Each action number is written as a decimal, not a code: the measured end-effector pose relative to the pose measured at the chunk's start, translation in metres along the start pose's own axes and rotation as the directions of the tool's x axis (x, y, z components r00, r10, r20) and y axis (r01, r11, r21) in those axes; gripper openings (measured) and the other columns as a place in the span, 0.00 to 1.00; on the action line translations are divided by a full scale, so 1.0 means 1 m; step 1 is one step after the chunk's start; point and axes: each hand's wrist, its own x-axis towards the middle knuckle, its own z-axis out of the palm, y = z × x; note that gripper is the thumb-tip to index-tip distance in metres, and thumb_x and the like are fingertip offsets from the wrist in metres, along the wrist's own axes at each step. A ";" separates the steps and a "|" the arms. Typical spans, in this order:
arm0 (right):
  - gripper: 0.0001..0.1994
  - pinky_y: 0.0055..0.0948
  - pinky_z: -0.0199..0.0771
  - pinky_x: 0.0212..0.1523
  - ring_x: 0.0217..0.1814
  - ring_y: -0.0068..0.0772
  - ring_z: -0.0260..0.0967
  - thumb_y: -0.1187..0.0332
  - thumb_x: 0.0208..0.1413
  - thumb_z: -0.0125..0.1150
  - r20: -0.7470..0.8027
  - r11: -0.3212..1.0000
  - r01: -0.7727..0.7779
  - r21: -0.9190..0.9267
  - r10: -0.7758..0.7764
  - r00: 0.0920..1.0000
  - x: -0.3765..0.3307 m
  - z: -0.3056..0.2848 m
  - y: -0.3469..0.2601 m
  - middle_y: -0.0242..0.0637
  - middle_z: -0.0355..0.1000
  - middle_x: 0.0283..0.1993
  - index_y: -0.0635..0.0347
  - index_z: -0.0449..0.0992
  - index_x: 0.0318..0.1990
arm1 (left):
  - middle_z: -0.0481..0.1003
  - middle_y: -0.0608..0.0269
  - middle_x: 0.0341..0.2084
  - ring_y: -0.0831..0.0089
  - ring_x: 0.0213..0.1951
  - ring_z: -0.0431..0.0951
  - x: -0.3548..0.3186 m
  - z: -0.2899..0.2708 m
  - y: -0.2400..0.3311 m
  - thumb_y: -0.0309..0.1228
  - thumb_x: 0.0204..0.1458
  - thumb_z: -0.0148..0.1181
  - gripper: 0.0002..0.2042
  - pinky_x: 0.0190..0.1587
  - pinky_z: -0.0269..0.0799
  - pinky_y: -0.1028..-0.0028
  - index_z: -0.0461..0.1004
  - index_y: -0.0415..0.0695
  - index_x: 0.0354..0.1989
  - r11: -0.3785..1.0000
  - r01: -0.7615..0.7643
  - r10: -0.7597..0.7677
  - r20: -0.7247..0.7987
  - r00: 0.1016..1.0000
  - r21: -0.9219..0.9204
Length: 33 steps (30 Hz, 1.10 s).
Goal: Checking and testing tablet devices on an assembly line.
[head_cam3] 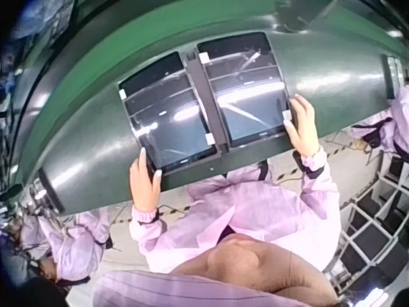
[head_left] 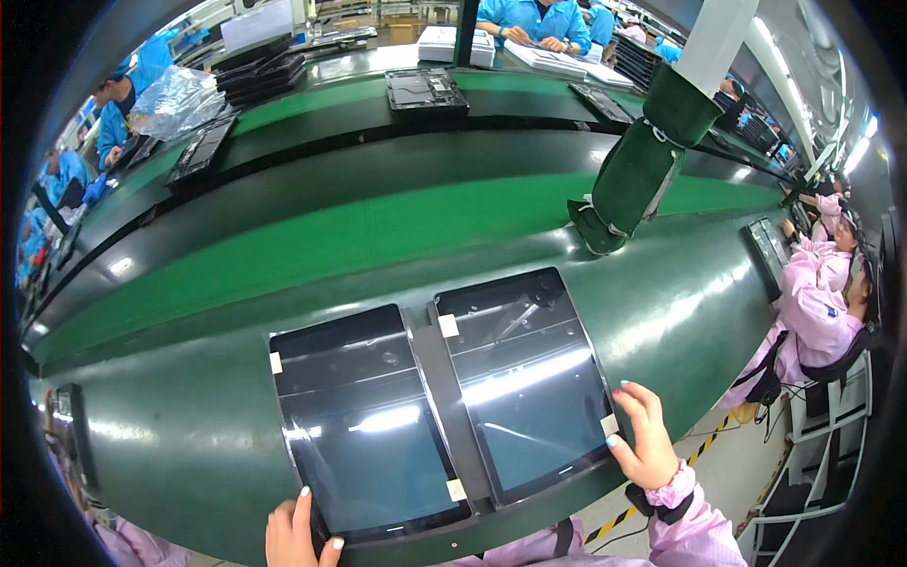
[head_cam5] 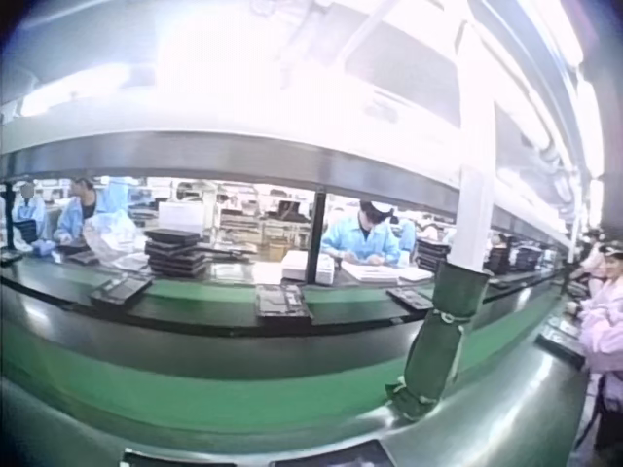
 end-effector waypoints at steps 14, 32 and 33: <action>0.10 0.43 0.52 0.52 0.51 0.50 0.52 0.74 0.33 0.54 -0.368 0.997 0.025 -0.070 -0.050 0.928 -0.019 0.047 0.006 0.45 0.60 0.48 0.61 0.71 0.29 | 0.60 0.41 0.43 0.48 0.44 0.60 -0.027 0.023 0.013 0.30 0.44 0.52 0.26 0.48 0.56 0.61 0.58 0.45 0.55 0.992 0.115 -0.116 -0.005 0.993 -0.046; 0.15 0.41 0.53 0.51 0.51 0.46 0.52 0.64 0.32 0.60 -0.245 0.975 0.206 -0.078 -0.219 0.944 -0.023 0.042 0.007 0.43 0.62 0.47 0.55 0.75 0.33 | 0.59 0.39 0.43 0.48 0.45 0.61 -0.024 0.024 0.016 0.30 0.45 0.51 0.24 0.50 0.55 0.62 0.58 0.43 0.54 0.989 0.137 -0.137 0.000 0.991 -0.049; 0.15 0.41 0.53 0.51 0.51 0.47 0.52 0.64 0.32 0.60 -0.251 0.977 0.200 -0.075 -0.212 0.944 -0.022 0.042 0.007 0.43 0.62 0.47 0.55 0.75 0.33 | 0.59 0.39 0.43 0.48 0.45 0.61 -0.024 0.024 0.016 0.30 0.45 0.51 0.24 0.50 0.55 0.62 0.58 0.43 0.54 0.989 0.140 -0.140 0.002 0.990 -0.049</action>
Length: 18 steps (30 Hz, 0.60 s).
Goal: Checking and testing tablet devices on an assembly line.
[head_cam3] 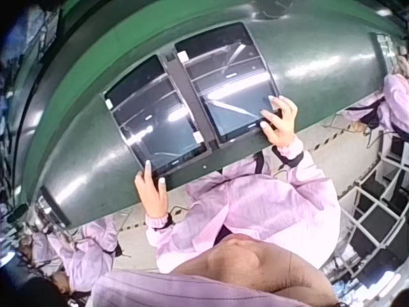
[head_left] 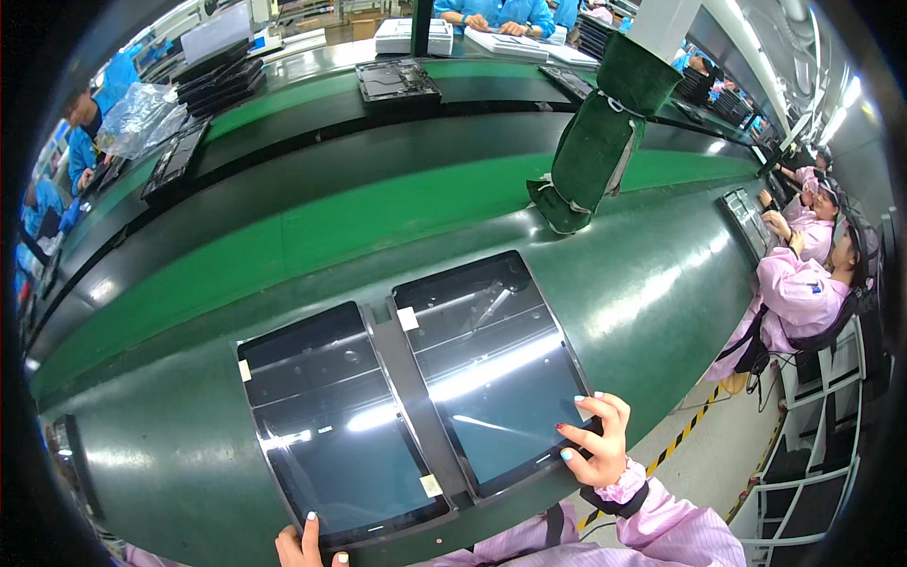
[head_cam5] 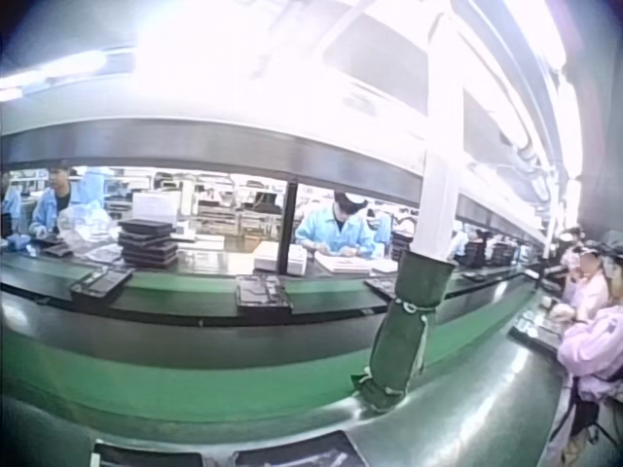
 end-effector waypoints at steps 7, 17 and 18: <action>0.13 0.40 0.53 0.51 0.50 0.47 0.52 0.65 0.32 0.59 -0.021 1.000 -0.024 0.008 0.024 0.999 0.001 0.000 -0.001 0.43 0.62 0.46 0.54 0.76 0.31 | 0.60 0.39 0.43 0.48 0.45 0.61 0.000 0.000 -0.001 0.31 0.46 0.51 0.24 0.50 0.55 0.62 0.58 0.43 0.54 1.000 -0.006 0.006 -0.015 1.000 -0.001; 0.12 0.40 0.54 0.50 0.50 0.47 0.53 0.68 0.32 0.59 -0.019 0.999 -0.030 0.012 0.030 0.999 0.001 0.004 -0.001 0.44 0.63 0.46 0.55 0.76 0.31 | 0.60 0.39 0.43 0.48 0.45 0.61 -0.001 0.001 -0.003 0.32 0.46 0.52 0.25 0.49 0.56 0.62 0.58 0.44 0.55 1.000 -0.008 0.009 -0.018 1.000 0.018; 0.12 0.40 0.54 0.50 0.50 0.47 0.53 0.68 0.32 0.59 -0.024 0.999 -0.033 0.014 0.033 0.999 0.001 0.004 -0.001 0.43 0.63 0.46 0.55 0.76 0.30 | 0.60 0.39 0.43 0.48 0.45 0.61 -0.001 0.001 -0.003 0.32 0.46 0.52 0.25 0.49 0.56 0.62 0.58 0.44 0.55 1.000 -0.014 0.014 -0.020 1.000 0.019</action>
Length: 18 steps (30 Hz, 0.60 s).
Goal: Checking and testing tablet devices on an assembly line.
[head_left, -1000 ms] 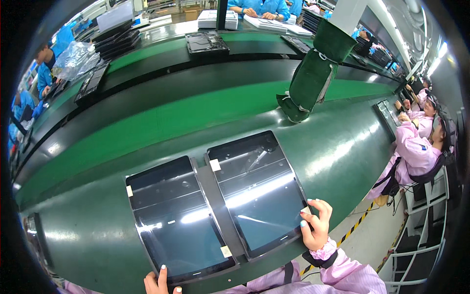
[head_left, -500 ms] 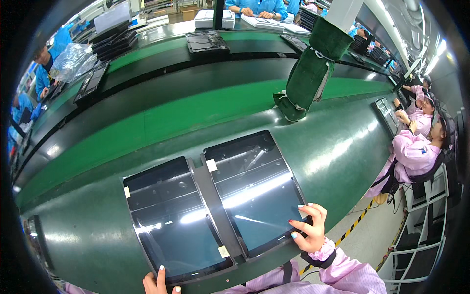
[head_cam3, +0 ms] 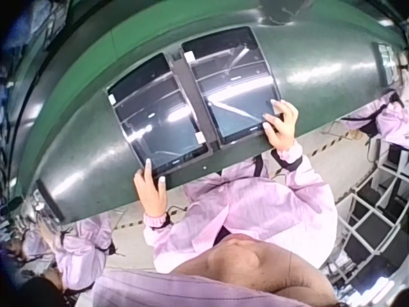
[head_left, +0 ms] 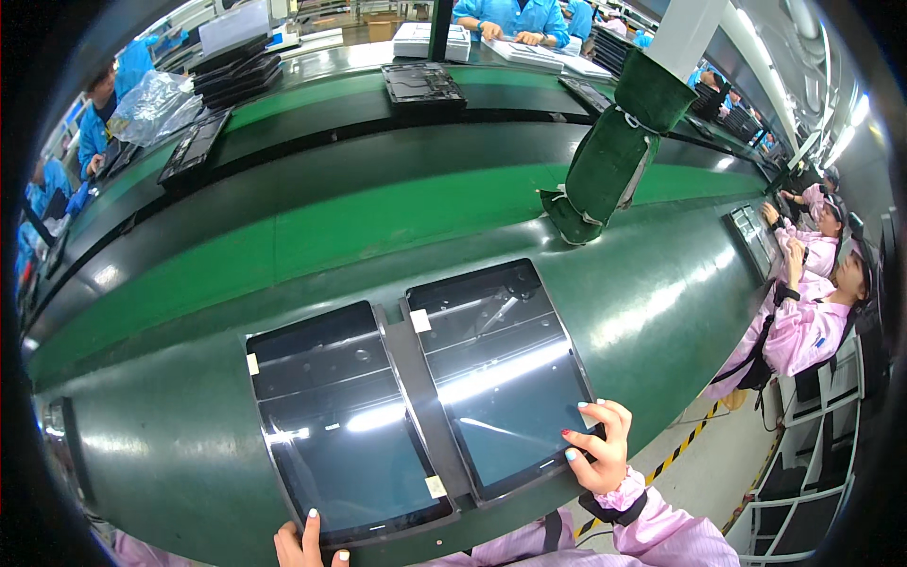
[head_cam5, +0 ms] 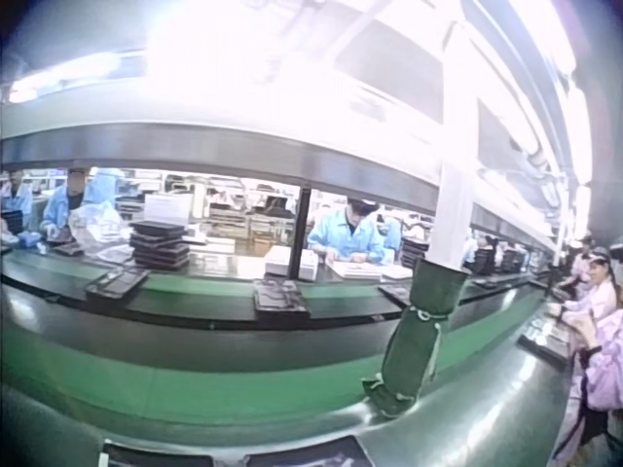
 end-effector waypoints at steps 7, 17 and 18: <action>0.10 0.40 0.54 0.50 0.50 0.47 0.54 0.69 0.33 0.59 -0.013 1.000 -0.004 0.001 0.004 1.000 0.000 0.000 -0.001 0.43 0.63 0.46 0.56 0.75 0.29 | 0.60 0.39 0.43 0.48 0.45 0.61 0.000 0.000 0.000 0.31 0.45 0.52 0.25 0.49 0.56 0.62 0.58 0.45 0.55 1.000 -0.002 0.002 -0.003 1.000 -0.003; 0.10 0.40 0.54 0.50 0.49 0.47 0.54 0.71 0.33 0.59 -0.005 1.000 0.003 0.003 -0.003 1.000 0.001 0.001 -0.001 0.43 0.63 0.46 0.56 0.75 0.29 | 0.60 0.40 0.43 0.48 0.45 0.61 0.000 -0.002 -0.001 0.31 0.45 0.52 0.25 0.49 0.56 0.62 0.58 0.45 0.55 1.000 0.021 -0.021 0.017 1.000 -0.012; 0.10 0.40 0.54 0.50 0.50 0.47 0.54 0.71 0.33 0.59 -0.007 1.000 0.002 0.000 -0.002 1.000 0.001 0.001 -0.002 0.43 0.63 0.46 0.56 0.75 0.29 | 0.60 0.40 0.43 0.48 0.45 0.61 0.000 -0.002 -0.001 0.31 0.45 0.52 0.25 0.49 0.56 0.62 0.58 0.45 0.55 1.000 0.022 -0.021 0.019 1.000 -0.021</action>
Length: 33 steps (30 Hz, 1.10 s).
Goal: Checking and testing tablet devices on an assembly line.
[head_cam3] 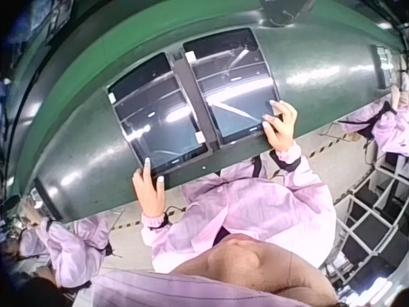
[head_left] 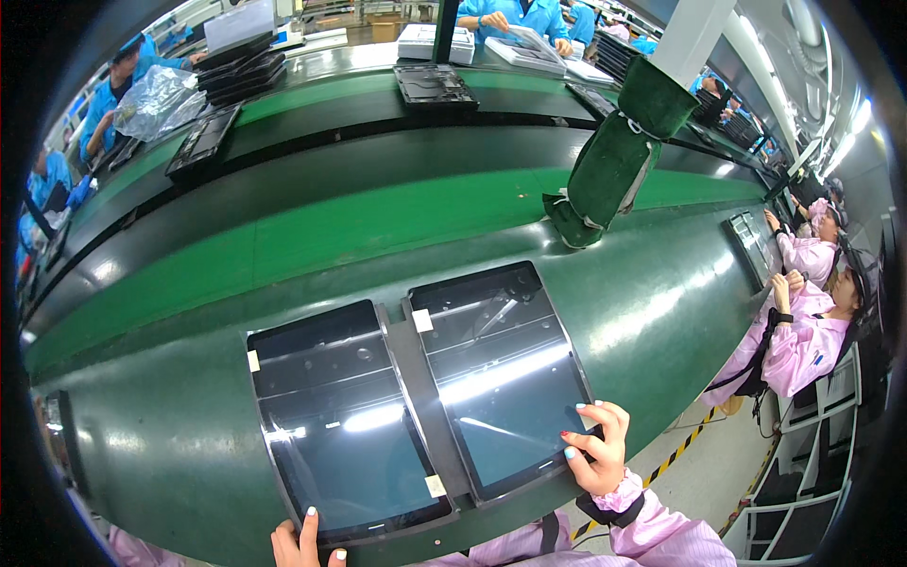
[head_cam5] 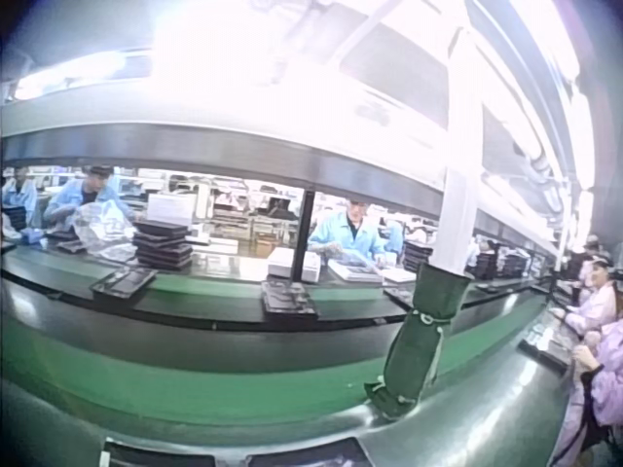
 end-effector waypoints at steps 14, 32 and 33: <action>0.09 0.40 0.54 0.51 0.50 0.48 0.53 0.71 0.34 0.59 0.023 0.999 -0.034 -0.006 0.034 0.999 0.002 -0.003 -0.007 0.42 0.63 0.46 0.56 0.75 0.29 | 0.60 0.41 0.44 0.48 0.45 0.61 -0.002 -0.001 -0.006 0.30 0.45 0.51 0.25 0.49 0.56 0.63 0.57 0.42 0.55 0.999 -0.041 0.042 0.003 0.999 -0.009; 0.15 0.48 0.43 0.56 0.52 0.36 0.55 0.59 0.38 0.60 0.373 0.966 0.167 0.199 -0.233 0.898 0.015 -0.003 -0.060 0.27 0.69 0.43 0.54 0.71 0.33 | 0.59 0.42 0.48 0.48 0.49 0.60 -0.013 -0.011 -0.022 0.33 0.47 0.50 0.26 0.51 0.55 0.63 0.55 0.38 0.55 0.983 -0.171 0.172 0.015 0.985 -0.063; 0.13 0.48 0.44 0.55 0.51 0.39 0.56 0.61 0.38 0.60 0.310 0.967 0.167 0.192 -0.221 0.925 0.017 -0.009 -0.057 0.29 0.70 0.41 0.56 0.71 0.32 | 0.59 0.43 0.48 0.48 0.49 0.60 -0.013 -0.014 -0.021 0.33 0.47 0.50 0.27 0.51 0.55 0.63 0.54 0.37 0.55 0.979 -0.174 0.172 -0.021 0.985 -0.110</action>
